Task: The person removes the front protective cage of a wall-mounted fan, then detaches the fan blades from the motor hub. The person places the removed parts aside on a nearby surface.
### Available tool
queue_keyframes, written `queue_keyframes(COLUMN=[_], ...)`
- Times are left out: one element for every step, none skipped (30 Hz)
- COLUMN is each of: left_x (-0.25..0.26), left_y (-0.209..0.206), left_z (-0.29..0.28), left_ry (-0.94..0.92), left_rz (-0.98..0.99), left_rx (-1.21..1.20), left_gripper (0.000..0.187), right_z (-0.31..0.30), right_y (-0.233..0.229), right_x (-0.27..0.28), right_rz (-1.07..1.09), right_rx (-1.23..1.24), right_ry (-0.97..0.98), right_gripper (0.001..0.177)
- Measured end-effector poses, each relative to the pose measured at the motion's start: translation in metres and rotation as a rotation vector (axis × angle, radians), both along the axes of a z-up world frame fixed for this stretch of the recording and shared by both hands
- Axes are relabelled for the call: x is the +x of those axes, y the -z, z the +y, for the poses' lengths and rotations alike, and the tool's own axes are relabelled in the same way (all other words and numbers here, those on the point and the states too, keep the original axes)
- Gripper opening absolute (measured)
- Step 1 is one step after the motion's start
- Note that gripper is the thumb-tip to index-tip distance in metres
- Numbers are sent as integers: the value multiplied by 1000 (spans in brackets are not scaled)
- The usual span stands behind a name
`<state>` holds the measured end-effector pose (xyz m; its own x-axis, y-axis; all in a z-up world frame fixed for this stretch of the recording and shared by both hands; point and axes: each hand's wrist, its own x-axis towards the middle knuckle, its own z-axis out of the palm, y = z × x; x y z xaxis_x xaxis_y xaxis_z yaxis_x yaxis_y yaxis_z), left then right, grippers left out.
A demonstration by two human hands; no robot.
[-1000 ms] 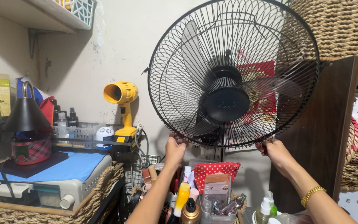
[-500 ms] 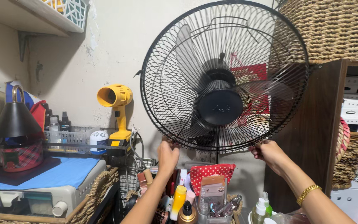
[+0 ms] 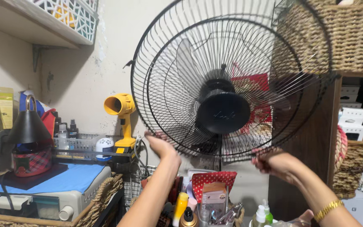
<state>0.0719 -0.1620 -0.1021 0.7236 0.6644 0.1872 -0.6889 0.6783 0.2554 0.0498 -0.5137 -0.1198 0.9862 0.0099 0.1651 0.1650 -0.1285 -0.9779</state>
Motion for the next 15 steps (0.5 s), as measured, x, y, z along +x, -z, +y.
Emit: queue_keyframes(left_x=[-1, -3, -5, -8, -12, -15, -18, -23, -27, -35, -41, -49, -58, -69, -80], left_y=[-1, 5, 12, 17, 21, 21, 18, 16, 12, 12, 11, 10, 11, 12, 14], left_z=[2, 5, 8, 14, 21, 28, 37, 48, 59, 73, 86, 99, 113, 126, 139], left_ry=[-33, -17, -2, 9, -36, -82, -128, -138, -148, -163, -155, -149, -143, -162, -180], left_rz=[-24, -12, 0, 10, 53, 87, 121, 141, 162, 191, 117, 44, -29, 27, 84], left_rx=[-31, -63, -95, -126, -150, -174, -198, -196, -194, -191, -189, -186, -181, -146, -112], left_gripper=[70, 68, 66, 64, 60, 57, 54, 50, 46, 44, 42, 41, 41, 43, 45], right_z=[3, 6, 11, 17, 23, 28, 33, 39, 41, 45, 48, 53, 57, 61, 64], right_y=[-1, 3, 7, 9, 8, 2, -5, -14, -25, -33, -41, -48, -54, -60, -65], right_x=[-8, -18, -29, -40, -53, -66, -80, -95, -110, -126, -142, -156, -169, -181, -193], right_rz=[14, 37, 59, 81, 62, 34, 7, 5, 4, 10, -2, -13, -25, -25, -25], right_rx=[-22, -4, 15, 34, 95, 156, 217, 226, 235, 246, 219, 192, 165, 175, 184], right_ry=[3, -22, -47, -76, -102, -129, -156, -164, -172, -184, -212, -241, -270, -289, -308], right_gripper=[20, 23, 26, 30, 30, 34, 40, 48, 56, 65, 71, 77, 83, 86, 89])
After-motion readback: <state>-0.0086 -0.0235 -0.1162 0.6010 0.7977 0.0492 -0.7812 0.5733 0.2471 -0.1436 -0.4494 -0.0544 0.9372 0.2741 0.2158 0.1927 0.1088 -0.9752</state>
